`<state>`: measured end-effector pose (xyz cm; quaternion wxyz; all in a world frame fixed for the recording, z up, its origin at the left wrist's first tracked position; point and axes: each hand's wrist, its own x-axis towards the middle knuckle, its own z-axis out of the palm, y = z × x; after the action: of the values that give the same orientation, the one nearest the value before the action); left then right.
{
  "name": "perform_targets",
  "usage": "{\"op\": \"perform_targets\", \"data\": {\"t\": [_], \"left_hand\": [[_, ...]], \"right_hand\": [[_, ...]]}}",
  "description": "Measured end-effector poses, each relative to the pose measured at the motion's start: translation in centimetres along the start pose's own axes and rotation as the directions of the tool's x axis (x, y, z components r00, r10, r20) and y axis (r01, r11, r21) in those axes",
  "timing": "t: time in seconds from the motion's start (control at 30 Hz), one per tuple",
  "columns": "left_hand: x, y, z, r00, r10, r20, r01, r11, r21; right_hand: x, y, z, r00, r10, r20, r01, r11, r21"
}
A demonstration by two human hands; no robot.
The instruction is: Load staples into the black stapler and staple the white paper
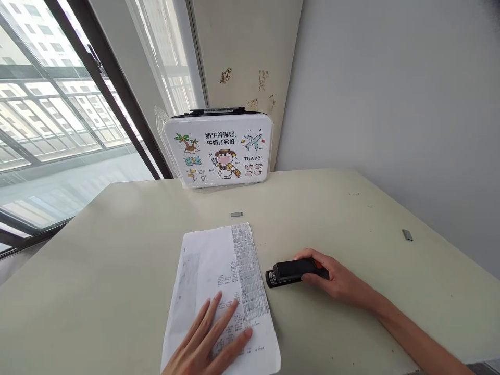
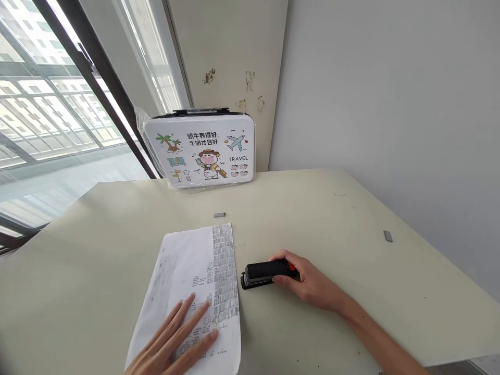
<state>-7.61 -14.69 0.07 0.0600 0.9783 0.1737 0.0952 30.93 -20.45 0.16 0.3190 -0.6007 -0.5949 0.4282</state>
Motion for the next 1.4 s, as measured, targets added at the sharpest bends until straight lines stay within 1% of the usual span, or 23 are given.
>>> {"op": "perform_targets", "data": {"t": [0.07, 0.13, 0.2, 0.27, 0.4, 0.47, 0.53, 0.6, 0.73, 0.8, 0.93, 1.07, 1.13, 1.2, 1.4], "left_hand": [[0.9, 0.1, 0.8, 0.998, 0.011, -0.055, -0.010, 1.000, 0.022], [1.7, 0.2, 1.4, 0.997, 0.031, -0.073, -0.029, 0.999, 0.019], [2.5, 0.5, 1.4, 0.997, 0.048, -0.063, -0.048, 0.999, -0.004], [3.4, 0.9, 0.9, 0.998, 0.049, -0.046, -0.050, 0.999, -0.022], [4.9, 1.6, 0.0, 0.999, 0.028, 0.031, -0.027, 1.000, -0.010], [5.2, 1.8, -0.2, 0.998, 0.032, 0.051, -0.031, 0.999, -0.003], [5.4, 1.8, -0.1, 0.998, 0.029, 0.060, -0.029, 1.000, 0.000], [5.5, 1.8, 0.0, 0.998, 0.020, 0.063, -0.020, 1.000, -0.004], [5.6, 1.7, 0.3, 0.999, 0.004, 0.054, -0.003, 1.000, -0.023], [5.6, 1.6, 0.6, 0.999, 0.002, 0.050, 0.000, 1.000, -0.028], [5.3, 1.3, 1.5, 1.000, -0.004, 0.005, 0.005, 0.999, -0.053], [5.1, 1.3, 1.9, 1.000, -0.013, -0.020, 0.012, 0.997, -0.077], [5.1, 1.4, 2.0, 1.000, -0.014, -0.023, 0.012, 0.996, -0.083], [5.1, 1.5, 2.0, 1.000, -0.013, -0.020, 0.011, 0.996, -0.087], [5.3, 1.6, 1.8, 1.000, -0.023, -0.021, 0.021, 0.995, -0.093]], "right_hand": [[-0.2, 0.1, -0.4, 1.000, 0.002, 0.008, -0.002, 1.000, -0.005], [-0.5, 0.1, -0.8, 1.000, 0.016, 0.019, -0.016, 1.000, -0.019], [-1.0, -0.2, -1.2, 0.999, 0.037, 0.035, -0.036, 0.999, -0.036], [-1.4, -0.9, -1.7, 0.996, 0.070, 0.053, -0.066, 0.996, -0.057], [-1.9, -3.1, -2.8, 0.984, 0.146, 0.100, -0.131, 0.982, -0.138], [-1.9, -4.1, -3.2, 0.979, 0.161, 0.126, -0.137, 0.975, -0.175], [-1.7, -4.7, -3.3, 0.978, 0.158, 0.139, -0.132, 0.975, -0.178], [-1.3, -5.0, -3.0, 0.982, 0.155, 0.104, -0.139, 0.979, -0.151], [0.3, -5.0, -1.5, 0.986, 0.141, -0.088, -0.150, 0.983, -0.110], [1.2, -5.1, -0.5, 0.978, 0.152, -0.140, -0.170, 0.978, -0.123], [2.3, -6.1, 1.1, 0.972, 0.205, -0.114, -0.226, 0.947, -0.230], [2.5, -6.7, 2.1, 0.983, 0.158, -0.090, -0.181, 0.898, -0.401], [2.5, -6.8, 2.4, 0.987, 0.140, -0.084, -0.163, 0.876, -0.454], [2.4, -7.0, 2.6, 0.986, 0.145, -0.078, -0.165, 0.867, -0.471], [2.4, -7.5, 2.8, 0.976, 0.206, -0.063, -0.212, 0.867, -0.450]]}}
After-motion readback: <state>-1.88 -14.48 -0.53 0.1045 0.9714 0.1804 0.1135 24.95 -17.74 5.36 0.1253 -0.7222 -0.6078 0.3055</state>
